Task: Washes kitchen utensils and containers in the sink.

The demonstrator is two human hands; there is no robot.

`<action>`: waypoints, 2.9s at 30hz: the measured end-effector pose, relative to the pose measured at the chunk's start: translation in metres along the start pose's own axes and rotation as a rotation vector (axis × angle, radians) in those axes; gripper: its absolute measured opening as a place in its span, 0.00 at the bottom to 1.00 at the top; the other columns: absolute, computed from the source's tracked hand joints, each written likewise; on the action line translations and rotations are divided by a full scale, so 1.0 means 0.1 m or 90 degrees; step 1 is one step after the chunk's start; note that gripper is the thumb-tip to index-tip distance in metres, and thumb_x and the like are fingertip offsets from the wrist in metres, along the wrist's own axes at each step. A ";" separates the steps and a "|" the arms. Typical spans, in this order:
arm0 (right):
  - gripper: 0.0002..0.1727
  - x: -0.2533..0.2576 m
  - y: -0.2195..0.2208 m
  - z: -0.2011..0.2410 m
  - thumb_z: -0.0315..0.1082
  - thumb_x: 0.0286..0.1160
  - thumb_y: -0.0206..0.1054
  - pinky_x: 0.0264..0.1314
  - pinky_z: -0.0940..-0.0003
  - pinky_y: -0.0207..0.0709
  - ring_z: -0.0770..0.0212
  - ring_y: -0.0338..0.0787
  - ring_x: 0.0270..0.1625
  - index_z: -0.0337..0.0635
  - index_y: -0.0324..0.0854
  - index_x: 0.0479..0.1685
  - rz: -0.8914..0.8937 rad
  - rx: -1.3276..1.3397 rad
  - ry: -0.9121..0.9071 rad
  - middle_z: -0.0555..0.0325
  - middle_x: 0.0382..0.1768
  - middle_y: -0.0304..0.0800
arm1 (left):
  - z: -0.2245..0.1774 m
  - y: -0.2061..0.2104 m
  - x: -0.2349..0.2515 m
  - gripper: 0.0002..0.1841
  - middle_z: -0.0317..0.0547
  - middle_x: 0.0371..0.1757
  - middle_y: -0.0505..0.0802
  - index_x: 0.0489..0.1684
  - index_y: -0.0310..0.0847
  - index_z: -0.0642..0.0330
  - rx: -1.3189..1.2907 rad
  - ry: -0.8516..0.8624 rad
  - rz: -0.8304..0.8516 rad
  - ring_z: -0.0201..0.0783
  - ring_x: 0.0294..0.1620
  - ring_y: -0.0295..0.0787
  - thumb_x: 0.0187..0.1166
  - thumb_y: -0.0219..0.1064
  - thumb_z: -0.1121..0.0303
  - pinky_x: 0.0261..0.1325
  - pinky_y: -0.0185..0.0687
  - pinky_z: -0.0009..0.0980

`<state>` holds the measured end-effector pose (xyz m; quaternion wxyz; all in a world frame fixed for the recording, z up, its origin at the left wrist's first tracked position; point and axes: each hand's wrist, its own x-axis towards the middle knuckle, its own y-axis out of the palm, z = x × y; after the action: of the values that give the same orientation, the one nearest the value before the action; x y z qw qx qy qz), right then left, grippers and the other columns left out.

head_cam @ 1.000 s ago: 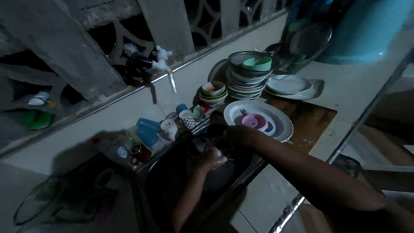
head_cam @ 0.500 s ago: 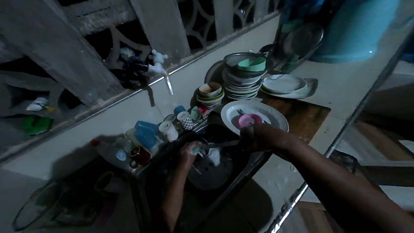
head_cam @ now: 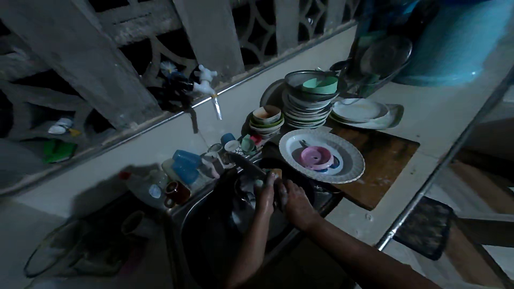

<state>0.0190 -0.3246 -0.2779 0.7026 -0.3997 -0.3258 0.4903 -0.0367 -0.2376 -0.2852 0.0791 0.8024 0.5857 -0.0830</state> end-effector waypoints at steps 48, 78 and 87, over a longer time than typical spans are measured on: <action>0.25 0.38 -0.15 -0.72 0.38 0.95 0.49 0.77 0.50 0.71 0.40 0.81 0.73 0.24 0.67 0.78 -0.119 0.460 0.306 0.27 0.69 0.79 | 0.59 0.37 -0.22 0.21 0.75 0.71 0.82 0.69 0.80 0.78 0.208 0.465 0.104 0.60 0.76 0.78 0.74 0.63 0.85 0.82 0.71 0.44; 0.35 1.41 1.09 -0.62 0.14 0.79 0.54 0.88 0.26 0.37 0.27 0.47 0.92 0.39 0.61 0.90 0.281 -0.256 -0.021 0.32 0.91 0.48 | 1.11 -1.02 0.27 0.28 0.66 0.81 0.77 0.86 0.64 0.65 0.769 -0.140 0.347 0.59 0.82 0.73 0.95 0.45 0.56 0.85 0.64 0.53; 0.25 1.31 0.28 -0.25 0.26 0.91 0.46 0.72 0.38 0.74 0.29 0.75 0.77 0.28 0.60 0.84 0.230 -0.155 0.169 0.27 0.80 0.66 | 1.26 -1.03 0.32 0.26 0.67 0.84 0.73 0.86 0.63 0.68 0.673 -0.137 0.298 0.60 0.86 0.67 0.94 0.50 0.64 0.86 0.62 0.54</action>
<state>0.0687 -0.2005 -0.3062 0.5871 -0.5938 -0.2106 0.5083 -0.1309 -0.2053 -0.4183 -0.2563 0.8279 0.2609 -0.4253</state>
